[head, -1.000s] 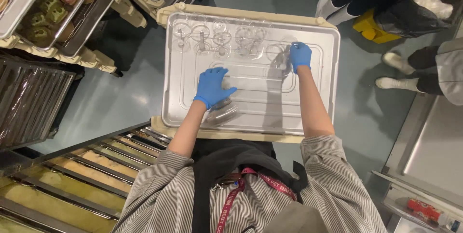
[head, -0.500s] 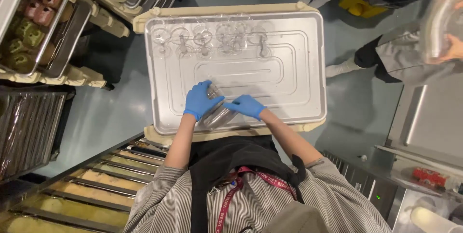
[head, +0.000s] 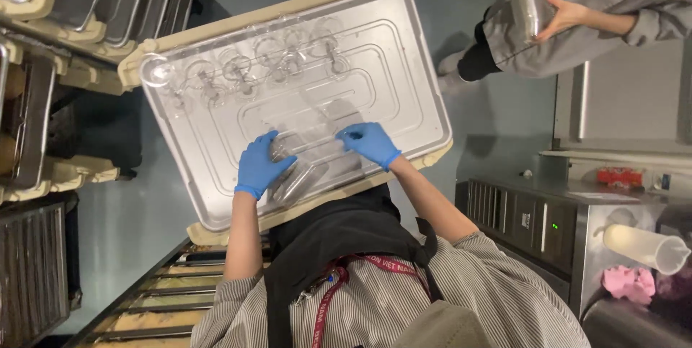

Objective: The recorder prepares small plastic cups on a tray and fills them with a white liquid from a pitcher.

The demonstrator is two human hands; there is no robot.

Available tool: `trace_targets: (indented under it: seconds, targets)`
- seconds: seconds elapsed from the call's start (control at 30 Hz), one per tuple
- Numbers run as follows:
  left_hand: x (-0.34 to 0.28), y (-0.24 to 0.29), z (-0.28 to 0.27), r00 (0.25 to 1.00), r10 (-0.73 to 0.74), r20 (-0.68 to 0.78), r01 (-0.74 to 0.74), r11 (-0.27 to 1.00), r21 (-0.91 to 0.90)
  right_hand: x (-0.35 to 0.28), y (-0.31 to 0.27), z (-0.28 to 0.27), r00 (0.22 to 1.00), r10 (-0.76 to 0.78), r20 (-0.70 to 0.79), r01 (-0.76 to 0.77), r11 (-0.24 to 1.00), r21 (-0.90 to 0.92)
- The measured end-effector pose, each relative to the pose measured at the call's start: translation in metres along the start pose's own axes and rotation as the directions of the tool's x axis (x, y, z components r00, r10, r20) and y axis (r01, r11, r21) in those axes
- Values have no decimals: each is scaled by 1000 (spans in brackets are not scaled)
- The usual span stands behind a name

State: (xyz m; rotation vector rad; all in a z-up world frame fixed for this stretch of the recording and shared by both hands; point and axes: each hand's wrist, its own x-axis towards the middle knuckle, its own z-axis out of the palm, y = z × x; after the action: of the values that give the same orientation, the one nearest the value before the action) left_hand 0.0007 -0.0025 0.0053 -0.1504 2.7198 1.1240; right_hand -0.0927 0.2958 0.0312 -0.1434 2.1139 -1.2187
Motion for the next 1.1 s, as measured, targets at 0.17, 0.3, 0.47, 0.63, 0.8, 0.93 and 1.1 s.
trace_targets:
  seconds: [0.17,0.3,0.47,0.63,0.8,0.93,1.1]
  targets:
    - [-1,3,-3,998,-57,18,57,998,-8,-1,-8,-92,941,-274,-198,143,853,-501]
    - [-2,8,-6,996,-81,28,82,996,-25,42,37,-135,859,-475,-192,223,684,-694]
    - [2,9,-3,996,-91,21,91,996,-25,99,22,-156,781,-614,-111,356,585,-729]
    - [0,12,-3,993,-121,11,121,992,-30,163,-1,-150,760,-627,-170,357,622,-697]
    - [-5,8,-2,990,-140,-36,138,989,-47,199,-26,-137,718,-685,-124,372,528,-763]
    - [-9,6,2,986,-162,-31,160,985,-68,163,-57,-108,487,-851,-197,345,395,-852]
    - [-10,-4,17,989,-137,-56,134,989,-58,70,-49,0,790,-612,-44,526,712,-466]
